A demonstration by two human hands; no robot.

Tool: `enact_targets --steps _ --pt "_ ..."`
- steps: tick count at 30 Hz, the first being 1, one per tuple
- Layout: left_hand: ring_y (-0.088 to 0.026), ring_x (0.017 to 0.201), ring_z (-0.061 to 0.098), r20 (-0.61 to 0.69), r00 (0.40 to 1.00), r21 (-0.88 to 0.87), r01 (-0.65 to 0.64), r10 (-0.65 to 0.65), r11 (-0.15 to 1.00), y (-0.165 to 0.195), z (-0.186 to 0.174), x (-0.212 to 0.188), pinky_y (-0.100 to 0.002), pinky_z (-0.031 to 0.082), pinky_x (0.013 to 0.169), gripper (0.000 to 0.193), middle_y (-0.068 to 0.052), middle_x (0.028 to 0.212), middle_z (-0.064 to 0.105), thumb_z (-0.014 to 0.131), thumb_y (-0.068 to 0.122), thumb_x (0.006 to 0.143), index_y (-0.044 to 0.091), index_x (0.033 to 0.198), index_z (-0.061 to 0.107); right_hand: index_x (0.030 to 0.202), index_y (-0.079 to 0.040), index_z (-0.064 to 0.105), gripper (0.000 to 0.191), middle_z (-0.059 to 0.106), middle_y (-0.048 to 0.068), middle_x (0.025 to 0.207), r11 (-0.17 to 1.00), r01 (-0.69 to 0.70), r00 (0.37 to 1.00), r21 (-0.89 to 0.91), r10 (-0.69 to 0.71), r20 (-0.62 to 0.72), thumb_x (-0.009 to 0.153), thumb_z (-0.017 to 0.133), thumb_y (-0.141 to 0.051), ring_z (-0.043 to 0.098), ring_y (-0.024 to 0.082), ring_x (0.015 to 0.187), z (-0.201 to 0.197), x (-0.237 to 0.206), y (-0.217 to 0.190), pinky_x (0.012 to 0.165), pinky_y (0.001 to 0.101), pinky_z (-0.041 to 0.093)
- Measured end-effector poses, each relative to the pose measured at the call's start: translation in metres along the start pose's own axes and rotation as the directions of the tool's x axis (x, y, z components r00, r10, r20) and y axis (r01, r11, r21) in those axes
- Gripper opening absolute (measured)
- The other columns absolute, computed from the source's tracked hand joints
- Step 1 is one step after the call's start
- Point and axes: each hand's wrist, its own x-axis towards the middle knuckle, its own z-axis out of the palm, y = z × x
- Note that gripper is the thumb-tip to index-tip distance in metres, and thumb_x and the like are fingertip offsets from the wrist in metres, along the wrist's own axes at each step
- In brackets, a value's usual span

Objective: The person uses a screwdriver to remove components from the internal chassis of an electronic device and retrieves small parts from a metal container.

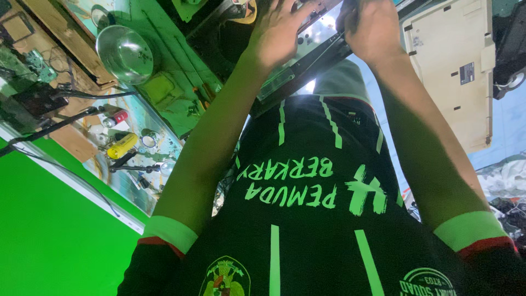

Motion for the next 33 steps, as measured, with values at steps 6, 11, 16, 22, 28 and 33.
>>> enact_targets --steps 6,11,16,22,28,33 --pt "-0.036 0.14 0.039 0.035 0.999 -0.04 0.018 -0.017 0.999 -0.002 -0.008 0.0 -0.057 0.036 0.11 0.075 -0.007 0.147 0.047 0.068 -0.004 0.078 0.03 0.144 0.058 0.11 0.005 0.063 0.019 0.067 0.027 0.1 0.996 -0.084 0.994 0.024 0.082 0.07 0.094 0.063 -0.005 0.061 0.046 0.101 0.001 0.003 -0.001 0.094 0.0532 0.049" --pt "-0.034 0.136 0.04 0.107 0.992 -0.054 0.073 -0.067 0.996 0.004 -0.011 0.005 -0.053 0.034 0.11 0.08 -0.008 0.146 0.045 0.067 -0.005 0.072 0.032 0.141 0.058 0.111 0.006 0.061 0.023 0.067 0.028 0.1 0.996 -0.065 0.997 -0.056 0.066 0.03 0.093 0.065 -0.008 0.062 0.046 0.101 0.001 0.006 -0.004 0.093 0.0524 0.049" --pt "-0.034 0.137 0.04 0.122 0.989 -0.032 0.092 -0.087 0.995 0.006 -0.011 0.003 -0.054 0.034 0.107 0.081 -0.007 0.146 0.046 0.067 -0.005 0.072 0.033 0.142 0.057 0.116 0.005 0.061 0.027 0.067 0.027 0.099 0.997 -0.067 0.996 -0.041 0.069 0.05 0.094 0.066 -0.008 0.062 0.046 0.104 0.0 0.005 -0.003 0.095 0.0519 0.049" --pt "-0.047 0.133 0.049 -0.098 0.995 0.037 0.019 -0.016 0.999 0.002 -0.002 0.018 -0.067 0.04 0.105 0.092 -0.02 0.143 0.047 0.063 -0.009 0.066 0.018 0.151 0.042 0.118 0.004 0.061 0.03 0.068 0.026 0.105 0.998 -0.06 0.998 -0.004 0.06 0.028 0.09 0.068 -0.006 0.062 0.045 0.106 0.003 0.006 -0.001 0.096 0.0513 0.049" --pt "-0.043 0.125 0.059 0.064 0.993 -0.004 0.101 -0.1 0.995 0.001 -0.004 0.028 -0.053 0.051 0.099 0.079 -0.015 0.143 0.054 0.064 -0.007 0.081 0.022 0.151 0.041 0.126 0.005 0.061 0.035 0.065 0.029 0.112 0.993 -0.065 0.998 0.1 0.066 0.001 0.091 0.063 0.0 0.059 0.047 0.114 0.001 0.003 -0.003 0.104 0.052 0.047" --pt "-0.044 0.107 0.066 0.066 0.991 0.043 0.111 -0.114 0.993 0.008 -0.009 0.031 -0.053 0.054 0.086 0.086 -0.017 0.138 0.056 0.064 -0.008 0.072 0.02 0.15 0.042 0.128 0.005 0.056 0.037 0.06 0.03 0.123 0.983 -0.106 0.994 0.153 0.106 0.008 0.093 0.067 0.0 0.055 0.049 0.117 0.003 -0.005 -0.006 0.105 0.0541 0.045"
